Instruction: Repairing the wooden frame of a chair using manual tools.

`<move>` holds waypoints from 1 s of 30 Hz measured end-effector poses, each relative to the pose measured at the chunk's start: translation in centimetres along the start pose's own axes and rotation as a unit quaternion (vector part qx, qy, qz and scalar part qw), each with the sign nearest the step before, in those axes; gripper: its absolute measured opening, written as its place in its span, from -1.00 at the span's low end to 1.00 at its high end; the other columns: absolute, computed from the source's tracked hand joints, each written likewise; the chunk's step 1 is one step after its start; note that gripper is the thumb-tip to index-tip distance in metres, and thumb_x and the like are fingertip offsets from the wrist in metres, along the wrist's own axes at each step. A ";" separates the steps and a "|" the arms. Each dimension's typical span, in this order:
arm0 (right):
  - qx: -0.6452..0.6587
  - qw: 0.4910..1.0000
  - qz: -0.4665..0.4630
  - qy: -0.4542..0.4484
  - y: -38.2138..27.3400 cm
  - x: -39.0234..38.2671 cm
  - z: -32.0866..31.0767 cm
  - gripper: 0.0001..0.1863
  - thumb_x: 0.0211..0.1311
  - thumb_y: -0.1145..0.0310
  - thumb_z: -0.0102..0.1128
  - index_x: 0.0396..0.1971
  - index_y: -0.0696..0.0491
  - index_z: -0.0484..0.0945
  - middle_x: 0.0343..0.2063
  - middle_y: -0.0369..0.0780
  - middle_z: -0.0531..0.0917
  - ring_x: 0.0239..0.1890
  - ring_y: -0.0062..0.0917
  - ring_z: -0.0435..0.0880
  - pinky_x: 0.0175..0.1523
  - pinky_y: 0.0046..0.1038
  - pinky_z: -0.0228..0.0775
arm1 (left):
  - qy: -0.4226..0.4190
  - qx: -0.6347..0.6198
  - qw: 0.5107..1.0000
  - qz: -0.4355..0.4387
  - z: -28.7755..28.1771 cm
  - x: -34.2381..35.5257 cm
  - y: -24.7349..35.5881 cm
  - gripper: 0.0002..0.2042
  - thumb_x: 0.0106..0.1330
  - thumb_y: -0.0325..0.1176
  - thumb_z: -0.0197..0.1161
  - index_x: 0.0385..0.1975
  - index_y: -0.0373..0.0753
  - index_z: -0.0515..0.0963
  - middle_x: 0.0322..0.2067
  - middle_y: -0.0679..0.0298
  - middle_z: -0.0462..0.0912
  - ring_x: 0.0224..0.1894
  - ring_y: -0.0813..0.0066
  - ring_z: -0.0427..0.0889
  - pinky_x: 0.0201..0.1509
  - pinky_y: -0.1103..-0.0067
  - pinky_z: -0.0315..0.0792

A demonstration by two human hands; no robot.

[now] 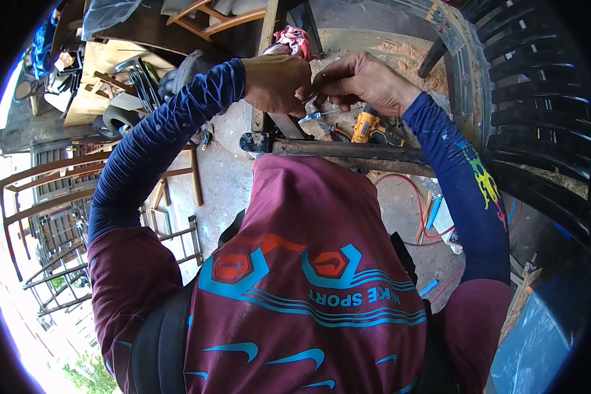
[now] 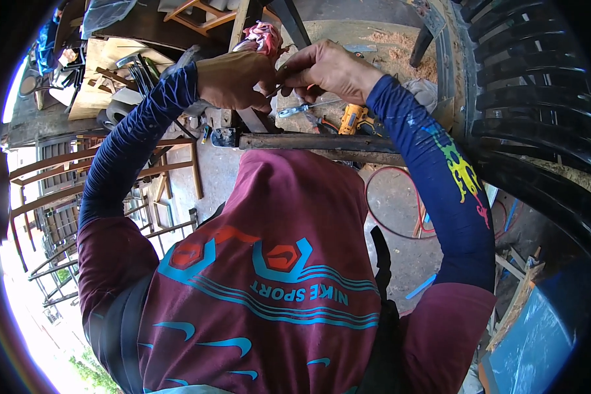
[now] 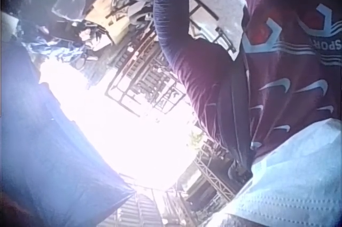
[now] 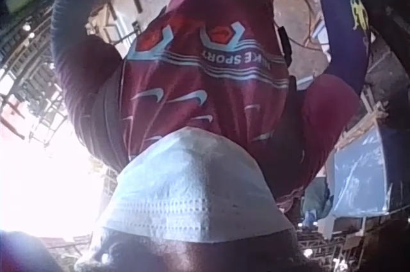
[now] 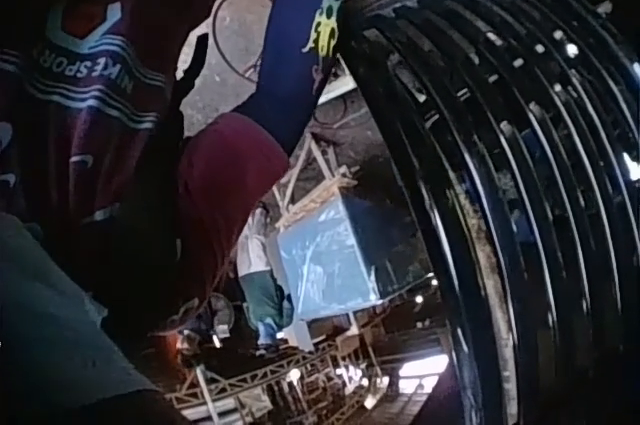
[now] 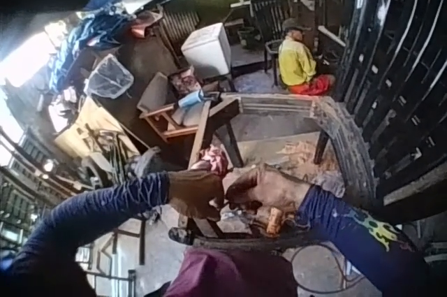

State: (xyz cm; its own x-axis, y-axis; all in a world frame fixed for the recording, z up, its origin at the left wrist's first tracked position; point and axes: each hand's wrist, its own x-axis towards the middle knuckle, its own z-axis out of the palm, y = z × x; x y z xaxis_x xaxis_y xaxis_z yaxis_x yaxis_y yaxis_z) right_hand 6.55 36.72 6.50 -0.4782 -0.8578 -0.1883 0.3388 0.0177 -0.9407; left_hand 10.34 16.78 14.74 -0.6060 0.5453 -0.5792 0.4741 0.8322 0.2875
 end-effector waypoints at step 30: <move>-0.206 0.951 0.213 0.089 -1.4 0.7 0.2 -0.41 0.39 -0.19 0.22 -0.56 0.07 0.52 -0.71 -0.31 0.55 -0.81 -0.73 0.39 -0.76 -0.61 0.10 | -0.006 0.030 0.999 -0.024 0.5 0.3 0.2 -0.71 0.16 -0.20 0.43 -0.32 -0.34 0.74 -0.32 0.01 0.74 -0.16 0.11 0.70 0.05 0.32 0.48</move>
State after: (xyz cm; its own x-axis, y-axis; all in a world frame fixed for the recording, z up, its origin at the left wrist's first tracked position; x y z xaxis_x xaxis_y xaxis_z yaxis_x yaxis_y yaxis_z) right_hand 5.94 35.97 7.78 -0.5109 -0.6271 -0.5879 0.2043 0.5757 -0.7917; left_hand 10.50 17.06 14.24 -0.6221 0.5026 -0.6004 0.4821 0.8501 0.2122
